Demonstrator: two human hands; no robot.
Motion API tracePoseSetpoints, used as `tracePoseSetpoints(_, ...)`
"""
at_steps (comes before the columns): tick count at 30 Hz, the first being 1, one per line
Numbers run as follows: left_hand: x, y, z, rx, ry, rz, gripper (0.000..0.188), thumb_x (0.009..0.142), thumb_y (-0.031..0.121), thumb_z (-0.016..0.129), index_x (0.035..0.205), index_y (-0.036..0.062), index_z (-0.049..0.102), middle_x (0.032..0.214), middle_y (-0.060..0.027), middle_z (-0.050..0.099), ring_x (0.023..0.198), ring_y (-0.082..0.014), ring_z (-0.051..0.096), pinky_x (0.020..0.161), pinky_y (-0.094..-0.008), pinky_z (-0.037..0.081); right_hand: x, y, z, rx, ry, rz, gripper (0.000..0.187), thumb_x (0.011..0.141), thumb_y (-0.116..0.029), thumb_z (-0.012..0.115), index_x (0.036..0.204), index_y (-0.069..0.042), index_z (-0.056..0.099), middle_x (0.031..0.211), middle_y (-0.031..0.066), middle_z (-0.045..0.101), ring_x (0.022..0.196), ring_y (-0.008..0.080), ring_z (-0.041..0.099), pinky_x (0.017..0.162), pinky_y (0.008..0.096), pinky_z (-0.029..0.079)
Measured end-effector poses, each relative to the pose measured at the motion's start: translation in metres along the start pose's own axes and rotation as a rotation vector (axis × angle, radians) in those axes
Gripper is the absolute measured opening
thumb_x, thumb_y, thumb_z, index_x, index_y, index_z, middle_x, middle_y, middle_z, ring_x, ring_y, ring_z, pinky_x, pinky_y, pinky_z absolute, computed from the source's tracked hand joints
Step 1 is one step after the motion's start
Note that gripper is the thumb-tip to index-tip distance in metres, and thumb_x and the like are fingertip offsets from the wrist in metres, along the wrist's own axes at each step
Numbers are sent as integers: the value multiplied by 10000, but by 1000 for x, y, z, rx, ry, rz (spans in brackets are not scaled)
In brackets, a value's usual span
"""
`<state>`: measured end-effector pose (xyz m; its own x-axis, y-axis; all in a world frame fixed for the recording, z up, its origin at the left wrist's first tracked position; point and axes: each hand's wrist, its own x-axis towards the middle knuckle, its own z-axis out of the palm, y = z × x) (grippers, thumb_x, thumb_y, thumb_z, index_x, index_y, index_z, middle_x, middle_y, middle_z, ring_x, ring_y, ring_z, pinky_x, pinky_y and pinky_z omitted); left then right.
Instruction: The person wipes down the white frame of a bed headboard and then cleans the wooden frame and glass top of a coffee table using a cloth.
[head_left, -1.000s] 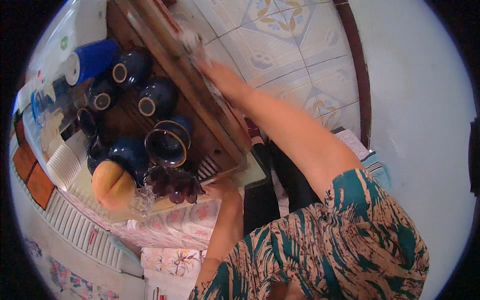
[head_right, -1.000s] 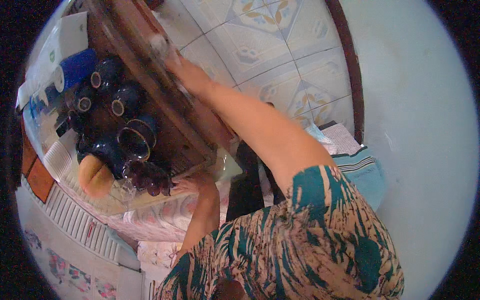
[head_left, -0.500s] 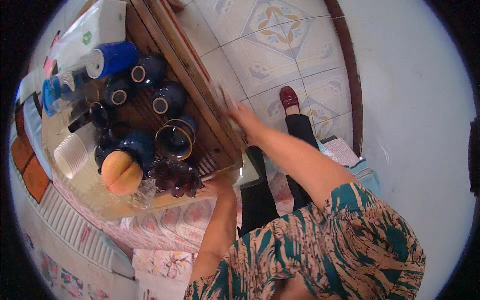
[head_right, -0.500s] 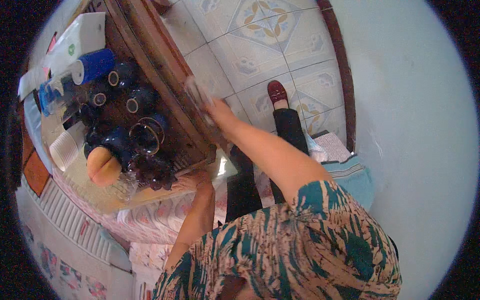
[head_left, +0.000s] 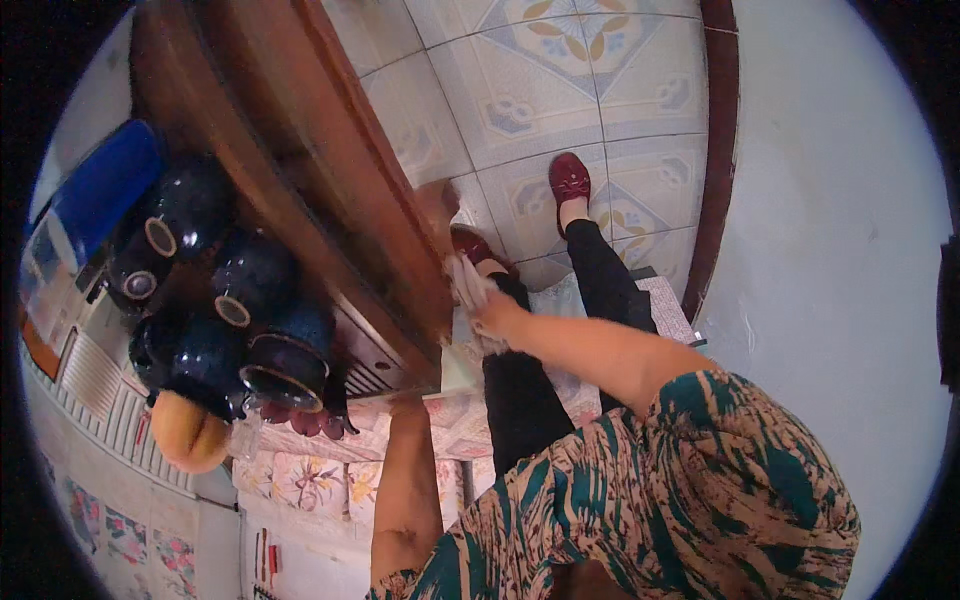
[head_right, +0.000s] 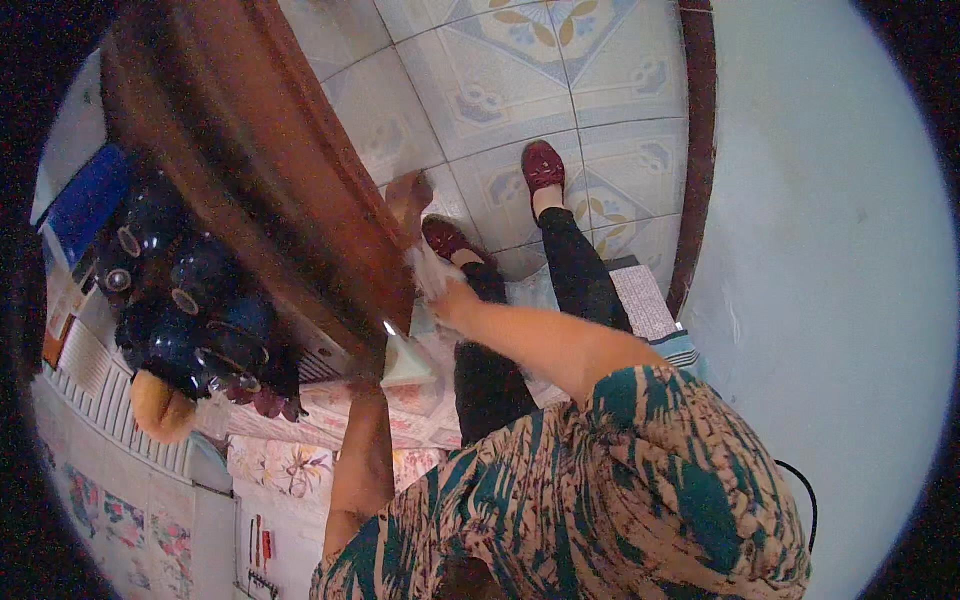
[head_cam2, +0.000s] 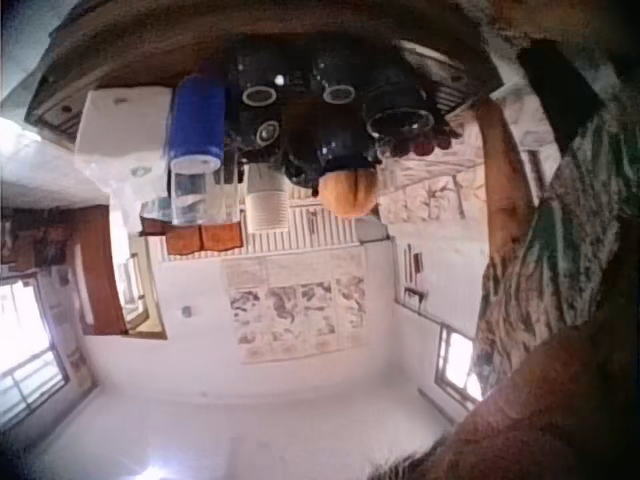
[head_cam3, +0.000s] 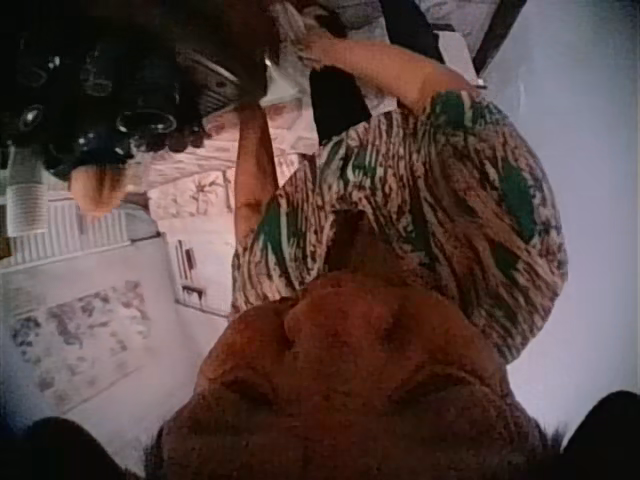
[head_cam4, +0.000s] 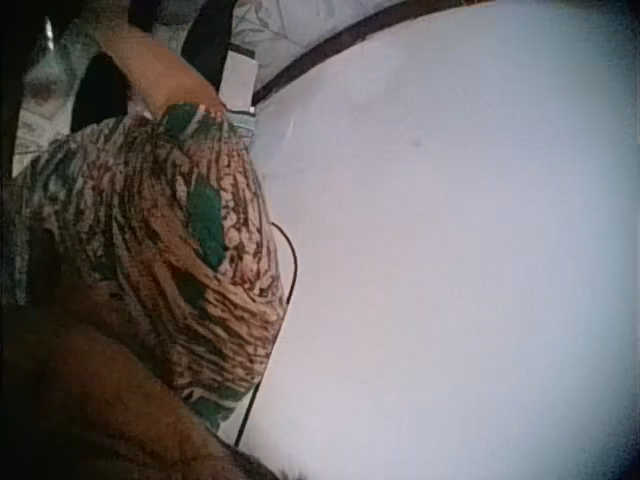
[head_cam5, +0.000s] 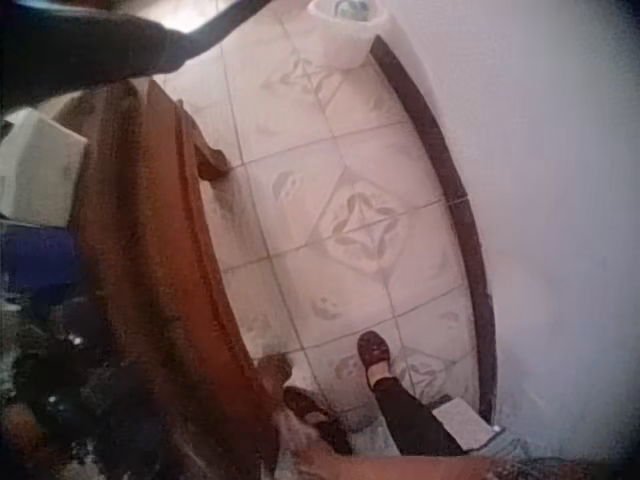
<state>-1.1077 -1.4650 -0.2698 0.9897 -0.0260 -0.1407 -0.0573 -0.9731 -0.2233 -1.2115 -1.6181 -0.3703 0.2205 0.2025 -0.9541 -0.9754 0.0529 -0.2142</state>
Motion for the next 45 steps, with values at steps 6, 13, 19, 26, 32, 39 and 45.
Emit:
tracePoseSetpoints(6, -4, -12, -11, -20, -30, -17, 418, 871, 268, 558, 1150, -43, 563, 1172, -216, 559, 1114, -331, 478, 989, -428, 329, -3, -37, -19, 873, 89, 84, 455, 770, -30, 545, 1220, -94, 534, 872, 120, 593, 774, 246, 598, 657, 342, 495)
tracePoseSetpoints(13, -5, -5, -16, -43, -53, -44, 408, 878, 262, 553, 1150, -42, 563, 1159, -209, 565, 1098, -319, 486, 977, -417, 338, -11, -135, -109, 1015, 85, -255, 404, 786, -5, 492, 1181, -41, 570, 942, 110, 616, 820, 217, 575, 679, 347, 461)
tracePoseSetpoints(19, -8, -1, -22, -90, -88, -45, 400, 884, 257, 548, 1150, -41, 564, 1149, -203, 571, 1084, -309, 494, 967, -407, 346, -4, -260, -225, 982, 342, -802, 387, 783, -94, 537, 1159, -7, 564, 910, 153, 630, 823, 269, 592, 699, 382, 465)
tracePoseSetpoints(26, -22, -13, -36, -95, -120, -79, 391, 891, 251, 543, 1150, -40, 564, 1137, -196, 577, 1068, -297, 502, 954, -396, 356, -10, -343, -296, 383, 640, -1212, 607, 938, -449, 449, 1415, -87, 354, 1335, 174, 466, 1218, 344, 420, 1029, 400, 307)
tracePoseSetpoints(32, -26, -22, -51, -79, -158, -99, 383, 896, 246, 538, 1150, -39, 565, 1126, -190, 582, 1054, -287, 509, 944, -386, 364, -1, -229, -167, 250, 654, -1009, 547, 782, -51, 531, 1323, -17, 456, 1233, 189, 555, 1183, 299, 513, 995, 354, 401)
tracePoseSetpoints(39, -28, -38, -75, -110, -207, -52, 374, 903, 241, 533, 1150, -38, 565, 1114, -183, 589, 1038, -275, 518, 932, -375, 373, -66, -84, -11, 536, 381, -618, 647, 803, 37, 471, 1423, -36, 301, 1382, 171, 401, 1297, 270, 369, 1079, 336, 272)
tracePoseSetpoints(45, -30, -50, -89, -105, -233, -25, 366, 909, 236, 528, 1150, -37, 566, 1103, -177, 594, 1024, -265, 525, 921, -365, 381, -44, -52, 4, 827, 307, -378, 550, 833, 48, 447, 1374, -27, 380, 1321, 138, 461, 1230, 232, 430, 1025, 292, 316)
